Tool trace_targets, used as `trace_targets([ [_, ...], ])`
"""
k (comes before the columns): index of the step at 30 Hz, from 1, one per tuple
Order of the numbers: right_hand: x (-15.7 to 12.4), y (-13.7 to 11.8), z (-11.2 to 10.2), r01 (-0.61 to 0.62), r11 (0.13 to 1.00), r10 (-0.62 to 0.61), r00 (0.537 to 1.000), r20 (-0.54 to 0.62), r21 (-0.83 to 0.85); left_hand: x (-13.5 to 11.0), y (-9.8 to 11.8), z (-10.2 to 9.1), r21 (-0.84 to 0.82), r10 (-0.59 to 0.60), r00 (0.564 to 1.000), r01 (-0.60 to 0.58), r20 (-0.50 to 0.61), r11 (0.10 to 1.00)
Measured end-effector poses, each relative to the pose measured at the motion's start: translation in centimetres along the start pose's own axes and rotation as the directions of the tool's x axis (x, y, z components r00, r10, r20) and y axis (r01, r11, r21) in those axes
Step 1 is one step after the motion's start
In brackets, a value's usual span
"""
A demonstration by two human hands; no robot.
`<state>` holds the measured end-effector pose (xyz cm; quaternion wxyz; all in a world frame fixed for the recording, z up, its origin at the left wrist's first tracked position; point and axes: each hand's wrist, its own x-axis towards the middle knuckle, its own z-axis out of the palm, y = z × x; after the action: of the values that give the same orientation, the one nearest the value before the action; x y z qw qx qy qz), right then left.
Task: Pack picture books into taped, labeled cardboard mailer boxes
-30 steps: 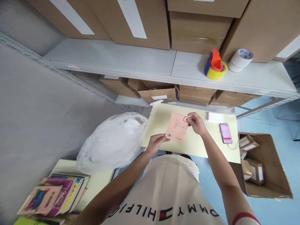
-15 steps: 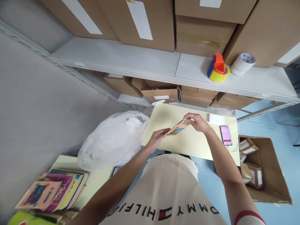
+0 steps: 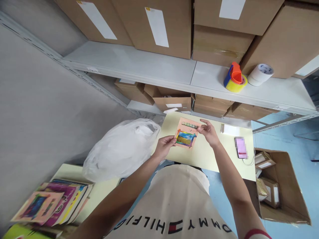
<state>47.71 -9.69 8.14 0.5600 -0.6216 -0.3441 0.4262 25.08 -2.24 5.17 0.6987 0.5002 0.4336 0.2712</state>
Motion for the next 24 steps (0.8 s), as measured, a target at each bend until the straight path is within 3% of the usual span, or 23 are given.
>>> trace_targets([
  [6,-3.6,3.3,2.6,-0.128,0.985,0.135,0.989,-0.060,0.112,0.2,-1.0,-0.2,-0.149,-0.118,0.993,0.113,-0.024,0.982],
  [13,-3.3,5.1,4.8,-0.117,0.982,0.145,0.970,-0.196,0.147,1.2,-2.0,-1.4,-0.082,-0.088,0.996,0.087,-0.012,0.993],
  [17,-1.8,8.4,7.0,-0.151,0.983,0.174,0.951,-0.255,0.105,3.2,-4.4,-3.0,0.023,-0.061,0.998,0.061,0.006,0.998],
  [21,1.1,13.5,10.1,-0.315,0.948,0.310,0.889,-0.337,0.043,6.4,-7.8,-5.0,0.234,-0.086,0.994,0.099,-0.063,0.967],
  [24,3.6,17.1,12.4,-0.444,0.894,0.392,0.841,-0.373,-0.060,8.7,-10.4,-6.5,0.429,-0.101,0.986,0.148,-0.130,0.891],
])
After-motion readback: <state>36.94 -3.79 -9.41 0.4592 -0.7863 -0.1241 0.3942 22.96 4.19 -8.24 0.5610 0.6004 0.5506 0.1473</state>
